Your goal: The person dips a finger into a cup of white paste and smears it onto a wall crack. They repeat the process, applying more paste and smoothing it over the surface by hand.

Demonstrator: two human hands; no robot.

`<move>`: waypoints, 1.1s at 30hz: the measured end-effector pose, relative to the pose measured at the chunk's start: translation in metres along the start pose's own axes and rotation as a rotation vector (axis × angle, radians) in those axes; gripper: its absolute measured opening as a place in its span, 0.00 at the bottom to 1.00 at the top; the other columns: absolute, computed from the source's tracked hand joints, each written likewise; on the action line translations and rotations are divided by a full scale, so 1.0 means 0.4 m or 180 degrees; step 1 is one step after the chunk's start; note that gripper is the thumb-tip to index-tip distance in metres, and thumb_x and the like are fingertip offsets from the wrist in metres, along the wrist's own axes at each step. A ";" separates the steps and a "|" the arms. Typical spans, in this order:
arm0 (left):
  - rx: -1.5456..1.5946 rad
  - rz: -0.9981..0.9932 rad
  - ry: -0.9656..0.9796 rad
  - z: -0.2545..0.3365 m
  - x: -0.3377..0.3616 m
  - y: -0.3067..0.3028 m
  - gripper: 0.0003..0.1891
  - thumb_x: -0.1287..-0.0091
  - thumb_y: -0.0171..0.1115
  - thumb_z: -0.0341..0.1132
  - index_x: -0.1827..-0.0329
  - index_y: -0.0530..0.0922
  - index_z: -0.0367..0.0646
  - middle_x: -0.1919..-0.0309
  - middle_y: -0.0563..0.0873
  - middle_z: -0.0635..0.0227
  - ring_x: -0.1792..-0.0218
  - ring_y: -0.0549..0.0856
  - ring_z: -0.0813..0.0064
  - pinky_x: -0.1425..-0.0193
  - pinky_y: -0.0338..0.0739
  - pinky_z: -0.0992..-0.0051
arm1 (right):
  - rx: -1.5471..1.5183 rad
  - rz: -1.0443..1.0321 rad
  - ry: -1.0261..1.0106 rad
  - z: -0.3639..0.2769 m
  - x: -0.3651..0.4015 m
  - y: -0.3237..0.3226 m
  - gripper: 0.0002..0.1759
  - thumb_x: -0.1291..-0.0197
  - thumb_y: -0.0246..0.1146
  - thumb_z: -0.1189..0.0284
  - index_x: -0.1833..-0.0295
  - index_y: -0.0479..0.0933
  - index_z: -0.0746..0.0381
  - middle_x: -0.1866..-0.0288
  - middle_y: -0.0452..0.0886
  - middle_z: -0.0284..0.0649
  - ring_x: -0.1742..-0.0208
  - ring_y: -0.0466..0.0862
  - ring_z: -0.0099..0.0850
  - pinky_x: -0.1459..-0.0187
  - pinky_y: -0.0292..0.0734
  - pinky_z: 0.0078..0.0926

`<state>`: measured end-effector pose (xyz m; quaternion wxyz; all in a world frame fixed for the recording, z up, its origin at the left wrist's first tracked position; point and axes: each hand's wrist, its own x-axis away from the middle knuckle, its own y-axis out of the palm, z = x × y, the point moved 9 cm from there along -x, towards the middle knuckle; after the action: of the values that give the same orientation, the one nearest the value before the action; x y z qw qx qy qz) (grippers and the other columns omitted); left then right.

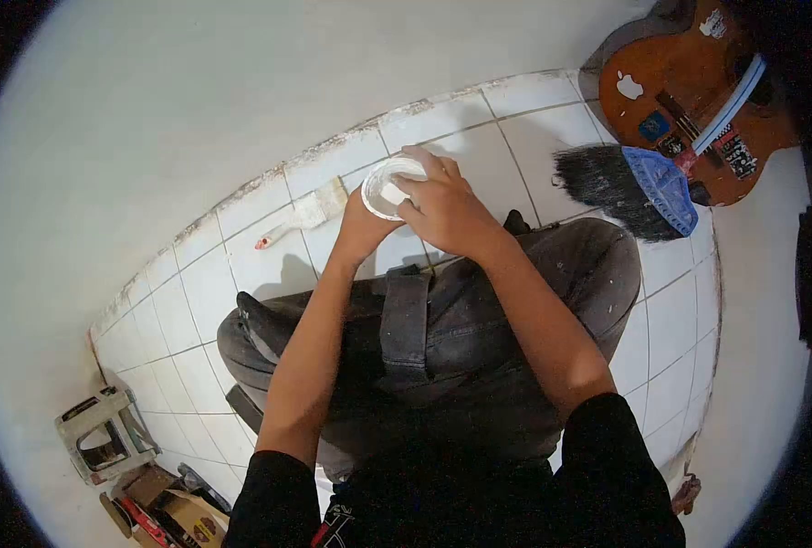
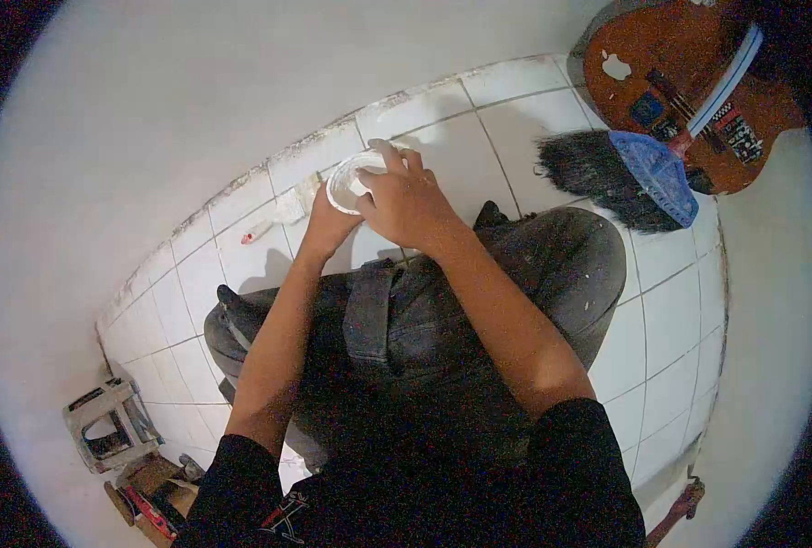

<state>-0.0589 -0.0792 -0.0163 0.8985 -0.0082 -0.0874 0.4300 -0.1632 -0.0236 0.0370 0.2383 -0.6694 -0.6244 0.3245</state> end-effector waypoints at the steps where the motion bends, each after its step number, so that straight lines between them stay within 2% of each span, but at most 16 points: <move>1: 0.0001 -0.0002 -0.0001 0.000 0.000 0.004 0.30 0.47 0.77 0.29 0.40 0.77 0.38 0.48 0.85 0.65 0.48 0.83 0.75 0.41 0.78 0.72 | 0.0001 0.0000 0.0003 -0.008 0.000 0.000 0.24 0.40 0.59 0.62 0.40 0.79 0.62 0.26 0.62 0.53 0.31 0.65 0.57 0.36 0.68 0.57; 3: -0.0143 0.0069 0.0216 0.015 0.002 0.009 0.28 0.46 0.75 0.28 0.40 0.76 0.38 0.48 0.85 0.65 0.47 0.83 0.74 0.41 0.77 0.72 | -0.0198 -0.0188 0.0304 -0.007 0.002 0.012 0.25 0.37 0.59 0.63 0.38 0.77 0.65 0.24 0.59 0.54 0.29 0.62 0.56 0.30 0.61 0.51; 4: -0.0142 0.0071 0.0214 0.015 0.002 0.010 0.28 0.46 0.75 0.28 0.40 0.76 0.38 0.48 0.85 0.65 0.47 0.83 0.74 0.41 0.77 0.72 | -0.0199 -0.0191 0.0303 -0.013 0.003 0.014 0.25 0.37 0.59 0.63 0.38 0.77 0.65 0.24 0.59 0.54 0.29 0.62 0.56 0.30 0.61 0.51; 9: -0.0163 0.0001 0.0073 0.027 0.010 0.018 0.29 0.44 0.73 0.28 0.38 0.74 0.38 0.46 0.84 0.64 0.46 0.82 0.73 0.40 0.77 0.71 | -0.0313 -0.0242 0.0388 -0.025 0.009 0.027 0.26 0.38 0.60 0.62 0.36 0.76 0.63 0.21 0.52 0.52 0.25 0.55 0.58 0.30 0.58 0.58; 12: 0.0170 -0.0005 0.0101 0.027 0.009 0.024 0.29 0.44 0.73 0.27 0.38 0.74 0.38 0.45 0.83 0.64 0.45 0.82 0.73 0.40 0.77 0.70 | -0.0350 -0.0249 0.0365 -0.026 0.009 0.025 0.26 0.39 0.62 0.64 0.36 0.77 0.62 0.21 0.52 0.52 0.25 0.55 0.59 0.29 0.57 0.57; 21: 0.0292 -0.0026 0.0054 0.019 0.016 0.020 0.30 0.45 0.74 0.28 0.37 0.74 0.38 0.45 0.83 0.63 0.44 0.82 0.73 0.39 0.76 0.70 | -0.0649 -0.0216 0.0126 -0.021 0.005 0.033 0.24 0.41 0.63 0.67 0.39 0.80 0.62 0.21 0.51 0.54 0.25 0.55 0.61 0.26 0.53 0.51; 28: 0.0195 -0.0013 0.0144 0.010 0.018 0.013 0.31 0.45 0.74 0.28 0.37 0.74 0.38 0.45 0.83 0.63 0.45 0.82 0.73 0.39 0.77 0.70 | -0.0697 -0.0357 0.0200 -0.012 0.001 0.040 0.22 0.39 0.63 0.66 0.40 0.81 0.60 0.21 0.52 0.55 0.25 0.55 0.60 0.25 0.51 0.50; 33: -0.0047 0.0017 0.0129 -0.005 0.014 0.004 0.31 0.46 0.75 0.28 0.38 0.74 0.39 0.46 0.84 0.64 0.46 0.82 0.73 0.40 0.77 0.70 | -0.0764 -0.0232 -0.0069 -0.016 -0.001 0.039 0.21 0.37 0.62 0.65 0.40 0.82 0.58 0.22 0.54 0.56 0.23 0.55 0.57 0.25 0.49 0.50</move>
<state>-0.0563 -0.0735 -0.0176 0.8989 -0.0238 -0.0724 0.4314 -0.1479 -0.0250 0.0301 0.1614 -0.6663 -0.6852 0.2458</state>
